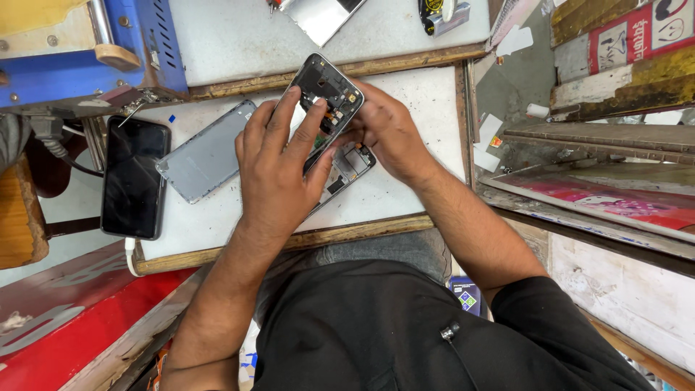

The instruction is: The person disassembles a smartphone by removing the back cover, battery, and internal components. They then transfer parts to another phone frame and begin reassembly, using a screwdriver to secure components.

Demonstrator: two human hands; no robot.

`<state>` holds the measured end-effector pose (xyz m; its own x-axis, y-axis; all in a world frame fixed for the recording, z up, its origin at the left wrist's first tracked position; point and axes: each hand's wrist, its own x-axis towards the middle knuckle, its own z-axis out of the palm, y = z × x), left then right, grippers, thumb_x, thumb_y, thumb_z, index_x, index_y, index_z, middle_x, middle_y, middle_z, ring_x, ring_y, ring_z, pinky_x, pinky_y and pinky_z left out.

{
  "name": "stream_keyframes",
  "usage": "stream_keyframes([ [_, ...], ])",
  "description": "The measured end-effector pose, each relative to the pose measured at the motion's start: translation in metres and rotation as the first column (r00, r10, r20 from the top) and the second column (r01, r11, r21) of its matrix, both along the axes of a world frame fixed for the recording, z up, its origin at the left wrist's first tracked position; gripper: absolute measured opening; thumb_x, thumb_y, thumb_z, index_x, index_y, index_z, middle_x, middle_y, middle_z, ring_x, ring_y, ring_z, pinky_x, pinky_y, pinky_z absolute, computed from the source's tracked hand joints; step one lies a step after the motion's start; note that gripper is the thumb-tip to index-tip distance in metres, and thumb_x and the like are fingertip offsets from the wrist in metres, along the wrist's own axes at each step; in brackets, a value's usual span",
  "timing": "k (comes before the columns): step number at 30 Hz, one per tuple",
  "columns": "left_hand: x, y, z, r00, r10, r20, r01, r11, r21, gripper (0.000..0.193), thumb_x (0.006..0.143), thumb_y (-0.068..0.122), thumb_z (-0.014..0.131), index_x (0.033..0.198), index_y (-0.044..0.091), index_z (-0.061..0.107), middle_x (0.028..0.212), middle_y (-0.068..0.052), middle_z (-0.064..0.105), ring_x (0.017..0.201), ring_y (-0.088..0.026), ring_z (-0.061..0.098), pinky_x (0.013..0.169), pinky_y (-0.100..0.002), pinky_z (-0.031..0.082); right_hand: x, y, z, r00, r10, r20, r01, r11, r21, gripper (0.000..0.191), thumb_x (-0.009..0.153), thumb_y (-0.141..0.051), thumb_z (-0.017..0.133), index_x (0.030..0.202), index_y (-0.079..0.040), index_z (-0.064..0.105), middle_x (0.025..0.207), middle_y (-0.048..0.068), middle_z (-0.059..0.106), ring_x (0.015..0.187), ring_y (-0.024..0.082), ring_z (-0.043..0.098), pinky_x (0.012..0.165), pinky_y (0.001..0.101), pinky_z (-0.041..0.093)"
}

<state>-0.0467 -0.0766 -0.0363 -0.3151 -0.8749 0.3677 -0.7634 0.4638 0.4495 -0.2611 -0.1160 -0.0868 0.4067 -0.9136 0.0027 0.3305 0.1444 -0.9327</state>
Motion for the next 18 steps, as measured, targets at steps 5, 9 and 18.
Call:
stream_keyframes([
  [5, -0.003, -0.001, -0.004, 0.998, 0.01, 0.061, -0.008, 0.999, -0.033, 0.067, 0.091, 0.031, 0.087, 0.149, 0.014, 0.059, 0.157, -0.017, 0.046, 0.14, -0.037, 0.045, 0.108, -0.055, 0.038, -0.002, -0.003, -0.004, 1.0, 0.008, 0.02, -0.01, 0.995, 0.095, 0.057, 0.114, -0.035, 0.051, 0.157, 0.001, 0.043, 0.128, 0.016, 0.069, 0.11, 0.022, 0.074, 0.094, 0.0356, 0.065],
  [9, 0.005, -0.001, -0.005, 1.0, 0.022, 0.01, -0.022, 0.999, -0.032, 0.052, 0.098, 0.026, 0.084, 0.143, 0.011, 0.064, 0.155, -0.015, 0.05, 0.141, -0.035, 0.046, 0.113, -0.054, 0.038, -0.002, -0.004, -0.005, 1.0, 0.008, -0.001, -0.008, 0.994, 0.107, 0.053, 0.113, -0.03, 0.05, 0.156, 0.001, 0.043, 0.121, 0.017, 0.071, 0.106, 0.021, 0.075, 0.091, 0.0333, 0.066],
  [18, 0.005, -0.009, -0.003, 0.999, 0.023, -0.029, -0.025, 0.997, -0.068, 0.03, 0.099, 0.017, 0.081, 0.129, 0.013, 0.077, 0.149, -0.015, 0.054, 0.141, -0.035, 0.045, 0.114, -0.053, 0.038, 0.003, -0.003, -0.006, 0.997, -0.008, -0.073, 0.015, 0.995, 0.101, 0.051, 0.112, -0.027, 0.053, 0.154, 0.002, 0.046, 0.12, 0.016, 0.07, 0.103, 0.019, 0.073, 0.091, 0.0327, 0.066],
])
